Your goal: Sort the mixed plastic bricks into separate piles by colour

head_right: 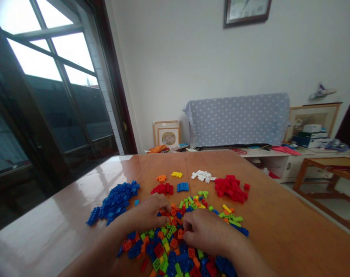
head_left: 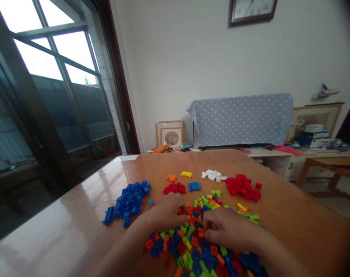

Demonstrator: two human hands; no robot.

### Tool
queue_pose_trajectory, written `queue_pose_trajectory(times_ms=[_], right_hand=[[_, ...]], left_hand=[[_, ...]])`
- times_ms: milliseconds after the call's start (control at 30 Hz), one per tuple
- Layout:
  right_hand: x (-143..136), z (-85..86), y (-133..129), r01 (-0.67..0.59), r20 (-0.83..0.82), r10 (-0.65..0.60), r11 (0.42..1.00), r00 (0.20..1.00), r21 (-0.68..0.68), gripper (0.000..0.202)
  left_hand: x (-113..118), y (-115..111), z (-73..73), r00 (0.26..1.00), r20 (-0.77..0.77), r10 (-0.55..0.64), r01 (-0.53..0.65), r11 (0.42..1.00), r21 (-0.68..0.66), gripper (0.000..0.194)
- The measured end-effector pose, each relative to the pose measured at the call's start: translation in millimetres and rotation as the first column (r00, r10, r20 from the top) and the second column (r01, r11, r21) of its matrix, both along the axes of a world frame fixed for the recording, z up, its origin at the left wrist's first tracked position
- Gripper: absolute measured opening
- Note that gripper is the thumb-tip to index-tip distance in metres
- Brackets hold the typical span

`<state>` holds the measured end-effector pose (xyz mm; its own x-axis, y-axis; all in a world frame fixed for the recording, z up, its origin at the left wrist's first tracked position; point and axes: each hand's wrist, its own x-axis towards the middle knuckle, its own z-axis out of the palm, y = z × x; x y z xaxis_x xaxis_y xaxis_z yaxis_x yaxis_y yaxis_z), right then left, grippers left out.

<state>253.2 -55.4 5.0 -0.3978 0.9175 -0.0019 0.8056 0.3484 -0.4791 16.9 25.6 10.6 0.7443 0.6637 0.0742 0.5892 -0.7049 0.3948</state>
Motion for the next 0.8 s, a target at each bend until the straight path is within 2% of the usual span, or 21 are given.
queue_pose_trajectory(times_ms=[167, 300, 367, 433, 500, 567, 700, 800], right_hand=[[4.8, -2.9, 11.5, 0.061, -0.077, -0.060, 0.998, 0.995, 0.009, 0.011], [3.1, -6.3, 19.0, 0.080, -0.146, -0.076, 0.997, 0.986, 0.018, 0.014], [1.4, -7.1, 21.9, 0.102, -0.199, -0.090, 0.994, 0.976, 0.050, 0.014], [-0.6, -7.1, 24.1, 0.138, -0.264, -0.112, 0.987, 0.958, 0.080, 0.015], [-3.2, -5.9, 25.3, 0.170, -0.348, -0.131, 0.982, 0.928, 0.084, 0.017], [-6.7, -4.3, 25.4, 0.184, -0.443, -0.136, 0.981, 0.886, 0.067, 0.022], [-16.3, -3.5, 24.9, 0.156, -0.608, -0.168, 0.985, 0.776, -0.074, 0.031], [-22.1, -5.9, 25.9, 0.138, -0.649, -0.190, 0.982, 0.736, -0.131, 0.035]], left_hand=[[5.7, -4.7, -1.9, 0.999, -0.051, -0.011, 0.013, 0.999, 0.052, 0.020], [8.3, -4.8, -4.7, 0.996, 0.086, 0.014, -0.016, 1.000, 0.026, 0.018], [10.1, -2.8, -7.0, 0.974, 0.214, 0.078, -0.064, 0.995, -0.074, 0.018], [12.7, 0.2, -9.7, 0.922, 0.344, 0.176, -0.094, 0.965, -0.243, 0.017], [15.5, 2.9, -11.3, 0.854, 0.448, 0.266, -0.070, 0.910, -0.408, 0.021], [17.8, 4.0, -10.9, 0.797, 0.521, 0.306, 0.002, 0.860, -0.510, 0.028], [21.8, 0.2, -6.6, 0.721, 0.602, 0.343, 0.132, 0.785, -0.605, 0.034], [25.7, -3.2, -6.3, 0.685, 0.624, 0.376, 0.155, 0.762, -0.629, 0.033]])
